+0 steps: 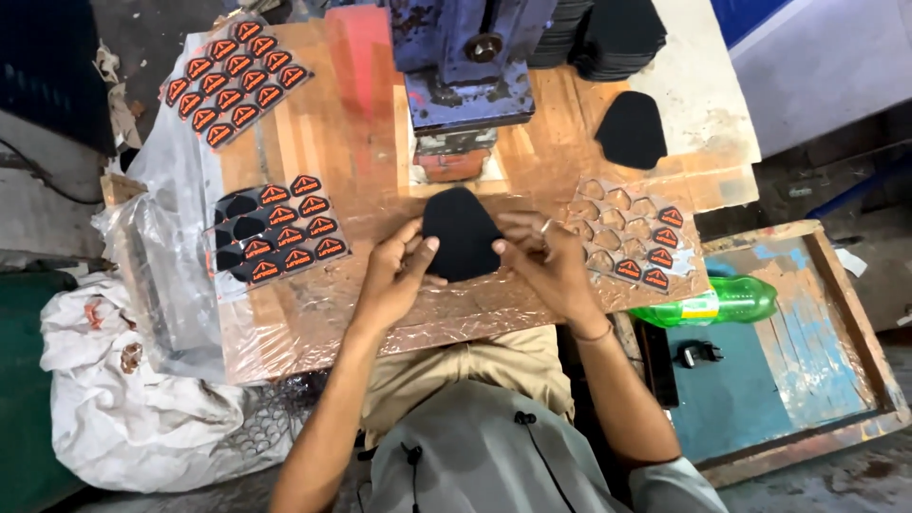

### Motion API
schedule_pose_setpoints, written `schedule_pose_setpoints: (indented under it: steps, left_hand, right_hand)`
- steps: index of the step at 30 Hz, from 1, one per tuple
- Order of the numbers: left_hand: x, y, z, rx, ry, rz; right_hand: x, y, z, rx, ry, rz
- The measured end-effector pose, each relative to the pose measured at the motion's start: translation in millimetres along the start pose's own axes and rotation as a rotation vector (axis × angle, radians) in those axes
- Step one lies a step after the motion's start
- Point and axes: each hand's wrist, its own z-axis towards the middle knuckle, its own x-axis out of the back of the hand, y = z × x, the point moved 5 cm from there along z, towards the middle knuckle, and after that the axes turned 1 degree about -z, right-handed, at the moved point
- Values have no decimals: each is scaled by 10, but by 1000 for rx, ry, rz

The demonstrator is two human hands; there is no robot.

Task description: Placing and pressing logo patches onto black fabric pieces using a specialized pressing machine.

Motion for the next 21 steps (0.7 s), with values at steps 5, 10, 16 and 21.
schedule_pose_setpoints:
  steps: [5,10,16,21]
  left_hand:
    - [132,-86,3,38,-17,158]
    - [134,179,-33,-83,91,536]
    - [273,232,669,-302,248,850]
    - [392,438,1367,-463,350,991]
  right_hand:
    - [-52,378,41,-167,-84,258]
    - [-71,414,69,-175,-120,223]
    - [-7,516,835,-53,-136,118]
    - [41,793,1585,225,-12,-332]
